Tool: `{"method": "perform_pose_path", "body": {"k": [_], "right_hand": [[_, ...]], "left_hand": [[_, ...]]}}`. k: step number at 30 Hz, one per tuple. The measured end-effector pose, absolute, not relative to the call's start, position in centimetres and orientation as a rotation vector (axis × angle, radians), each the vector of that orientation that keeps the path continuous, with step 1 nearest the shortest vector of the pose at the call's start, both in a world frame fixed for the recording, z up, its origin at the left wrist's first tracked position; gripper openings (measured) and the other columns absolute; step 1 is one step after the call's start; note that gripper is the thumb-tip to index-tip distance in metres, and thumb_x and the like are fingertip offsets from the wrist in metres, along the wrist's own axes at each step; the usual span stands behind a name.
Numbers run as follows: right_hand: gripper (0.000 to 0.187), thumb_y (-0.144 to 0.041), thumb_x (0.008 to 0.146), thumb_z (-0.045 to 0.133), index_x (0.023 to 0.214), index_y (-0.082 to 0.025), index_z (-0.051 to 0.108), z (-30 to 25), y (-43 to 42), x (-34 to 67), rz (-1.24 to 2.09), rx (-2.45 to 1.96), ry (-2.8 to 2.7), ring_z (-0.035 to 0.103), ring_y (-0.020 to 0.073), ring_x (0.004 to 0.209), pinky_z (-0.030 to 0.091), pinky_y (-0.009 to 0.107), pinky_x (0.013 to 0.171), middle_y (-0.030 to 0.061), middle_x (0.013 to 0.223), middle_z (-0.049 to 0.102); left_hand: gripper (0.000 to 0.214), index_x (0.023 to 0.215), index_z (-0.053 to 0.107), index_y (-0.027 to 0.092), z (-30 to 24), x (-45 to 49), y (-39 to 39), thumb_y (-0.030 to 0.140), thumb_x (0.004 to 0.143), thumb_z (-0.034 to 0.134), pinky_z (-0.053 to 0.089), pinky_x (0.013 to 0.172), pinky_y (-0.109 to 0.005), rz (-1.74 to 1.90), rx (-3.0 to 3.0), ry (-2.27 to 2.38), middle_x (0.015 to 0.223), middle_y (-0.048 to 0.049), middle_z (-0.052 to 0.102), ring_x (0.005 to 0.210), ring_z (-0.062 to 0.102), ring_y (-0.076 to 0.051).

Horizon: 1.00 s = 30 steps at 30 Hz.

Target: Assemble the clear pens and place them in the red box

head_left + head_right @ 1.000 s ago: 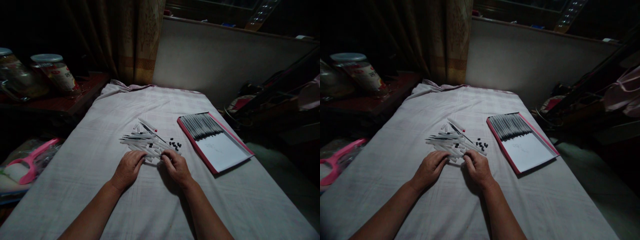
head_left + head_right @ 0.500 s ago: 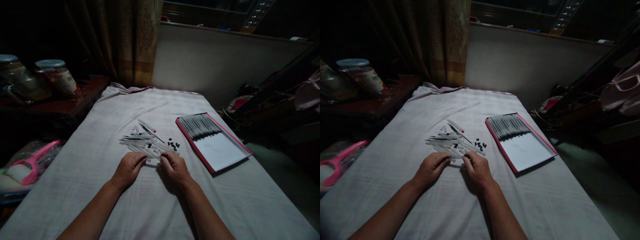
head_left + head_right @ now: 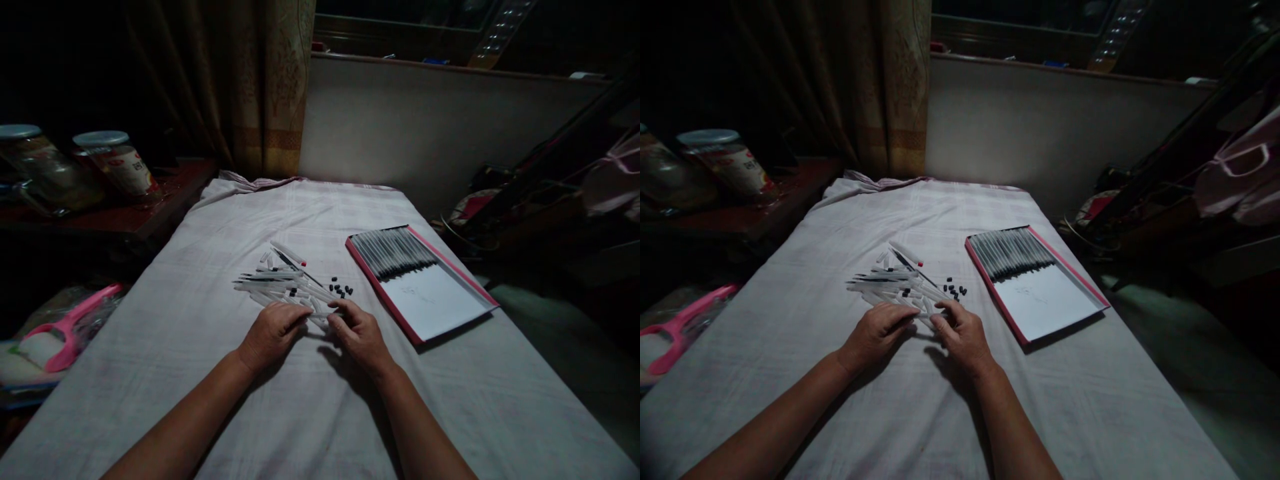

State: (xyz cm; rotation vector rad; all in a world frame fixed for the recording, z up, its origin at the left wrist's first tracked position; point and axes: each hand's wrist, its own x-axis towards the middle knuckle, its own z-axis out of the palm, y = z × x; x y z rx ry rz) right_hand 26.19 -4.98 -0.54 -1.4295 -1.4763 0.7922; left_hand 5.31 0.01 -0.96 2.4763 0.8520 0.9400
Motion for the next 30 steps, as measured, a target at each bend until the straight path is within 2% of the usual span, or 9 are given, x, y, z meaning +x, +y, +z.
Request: {"method": "perform_pose_path", "body": {"k": [3,8,12,15,26,30], "right_hand": [[0.020,-0.035,0.084,0.060,0.084,-0.019,0.072,-0.6,-4.9,26.6,0.723,-1.403,-1.454,0.068,0.0181,0.070,0.051,0.027,0.066,0.0040,0.075,0.073],[0.029,-0.044,0.080,0.062,0.073,-0.017,0.068,-0.7,-4.3,28.9,0.598,-1.548,-1.133,0.060,0.0163,0.057,0.047,0.026,0.056,0.0010,0.059,0.063],[0.033,-0.048,0.075,0.065,0.076,-0.015,0.069,-0.6,-4.0,29.8,0.613,-1.562,-0.991,0.054,0.0149,0.050,0.043,0.026,0.048,0.0012,0.058,0.062],[0.033,-0.048,0.076,0.065,0.076,-0.015,0.069,-0.6,-4.1,29.6,0.628,-1.553,-1.004,0.054,0.0152,0.051,0.043,0.026,0.049,0.0016,0.059,0.063],[0.030,-0.047,0.077,0.064,0.074,-0.017,0.068,-0.9,-4.1,29.3,0.620,-1.557,-1.023,0.060,0.0171,0.060,0.048,0.028,0.061,0.0021,0.064,0.066],[0.032,-0.048,0.075,0.065,0.073,-0.016,0.067,-0.7,-4.2,29.3,0.634,-1.561,-0.995,0.058,0.0164,0.055,0.046,0.027,0.055,0.0010,0.059,0.063]], "left_hand": [[0.020,0.108,0.069,0.021,-0.3,5.8,1.0,0.027,0.094,0.056,0.051,0.083,-0.036,0.850,2.521,0.873,0.100,-0.0071,0.075,0.092,0.068,-0.021],[0.019,0.106,0.071,0.020,0.2,5.9,3.5,0.019,0.091,0.058,0.050,0.083,-0.037,0.706,2.588,1.064,0.101,-0.0082,0.073,0.095,0.065,-0.023],[0.013,0.096,0.073,0.022,0.5,6.8,4.3,0.021,0.087,0.064,0.047,0.081,-0.038,0.456,2.699,1.108,0.096,-0.0078,0.070,0.094,0.062,-0.025],[0.009,0.092,0.073,0.022,0.9,7.7,4.4,0.021,0.084,0.067,0.045,0.081,-0.039,0.364,2.753,1.149,0.094,-0.0078,0.068,0.094,0.061,-0.026],[0.005,0.086,0.071,0.021,1.4,8.0,4.8,0.024,0.082,0.070,0.044,0.082,-0.039,0.268,2.753,1.146,0.095,-0.0073,0.067,0.094,0.060,-0.026],[0.007,0.091,0.067,0.019,1.5,7.5,4.6,0.022,0.085,0.065,0.044,0.088,-0.042,0.349,2.730,1.157,0.103,-0.0091,0.068,0.101,0.060,-0.028]]}}
